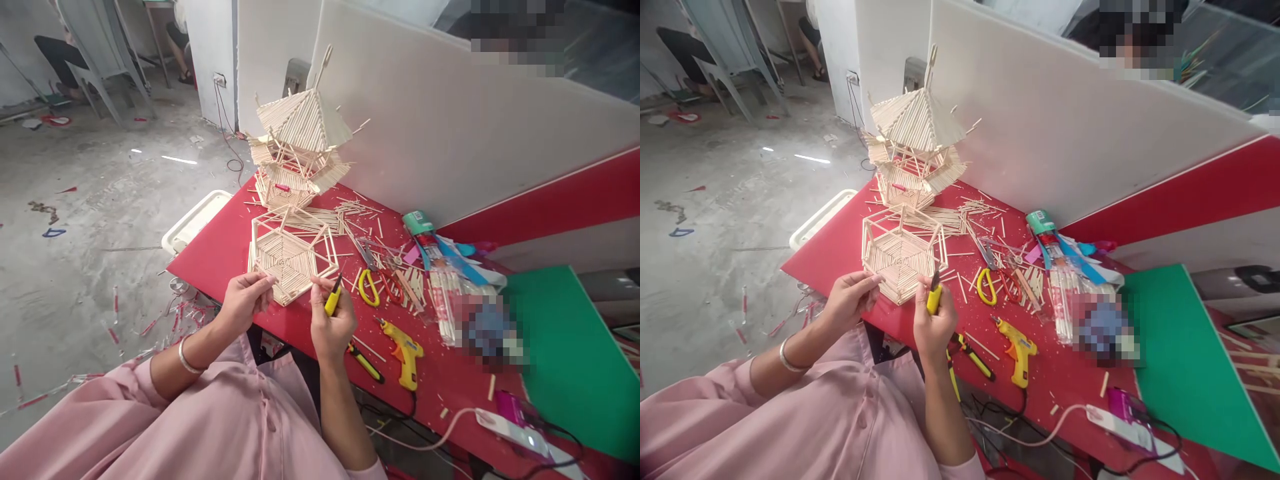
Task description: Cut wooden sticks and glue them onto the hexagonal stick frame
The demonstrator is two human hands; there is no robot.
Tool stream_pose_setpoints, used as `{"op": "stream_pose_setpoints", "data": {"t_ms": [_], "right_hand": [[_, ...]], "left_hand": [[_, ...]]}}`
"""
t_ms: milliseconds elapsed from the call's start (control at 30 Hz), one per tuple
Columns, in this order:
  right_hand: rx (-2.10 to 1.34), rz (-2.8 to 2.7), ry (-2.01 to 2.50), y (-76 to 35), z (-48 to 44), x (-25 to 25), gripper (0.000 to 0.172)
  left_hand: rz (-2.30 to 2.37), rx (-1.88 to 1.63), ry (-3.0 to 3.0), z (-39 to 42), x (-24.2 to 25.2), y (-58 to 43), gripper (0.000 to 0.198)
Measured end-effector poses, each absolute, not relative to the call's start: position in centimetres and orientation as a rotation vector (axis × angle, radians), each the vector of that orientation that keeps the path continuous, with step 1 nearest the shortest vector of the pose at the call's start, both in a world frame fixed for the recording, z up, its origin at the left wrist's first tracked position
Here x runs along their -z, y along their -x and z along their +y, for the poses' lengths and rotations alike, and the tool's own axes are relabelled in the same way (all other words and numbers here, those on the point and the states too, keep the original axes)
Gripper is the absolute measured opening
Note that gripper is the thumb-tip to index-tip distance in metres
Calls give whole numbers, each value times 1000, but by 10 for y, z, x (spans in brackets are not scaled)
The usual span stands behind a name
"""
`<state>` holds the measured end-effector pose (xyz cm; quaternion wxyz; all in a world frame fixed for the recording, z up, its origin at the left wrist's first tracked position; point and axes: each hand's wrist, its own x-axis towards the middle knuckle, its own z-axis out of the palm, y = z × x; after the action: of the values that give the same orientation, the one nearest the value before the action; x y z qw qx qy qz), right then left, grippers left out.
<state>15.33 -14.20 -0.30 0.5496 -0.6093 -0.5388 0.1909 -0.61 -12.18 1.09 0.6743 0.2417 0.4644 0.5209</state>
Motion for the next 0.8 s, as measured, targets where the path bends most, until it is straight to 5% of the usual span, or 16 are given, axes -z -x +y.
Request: {"op": "stream_pose_setpoints", "data": {"t_ms": [800], "right_hand": [[-398, -1273, 1438, -149, -143, 4, 16]], "left_hand": [[1043, -1167, -610, -118, -8, 6, 36]]}}
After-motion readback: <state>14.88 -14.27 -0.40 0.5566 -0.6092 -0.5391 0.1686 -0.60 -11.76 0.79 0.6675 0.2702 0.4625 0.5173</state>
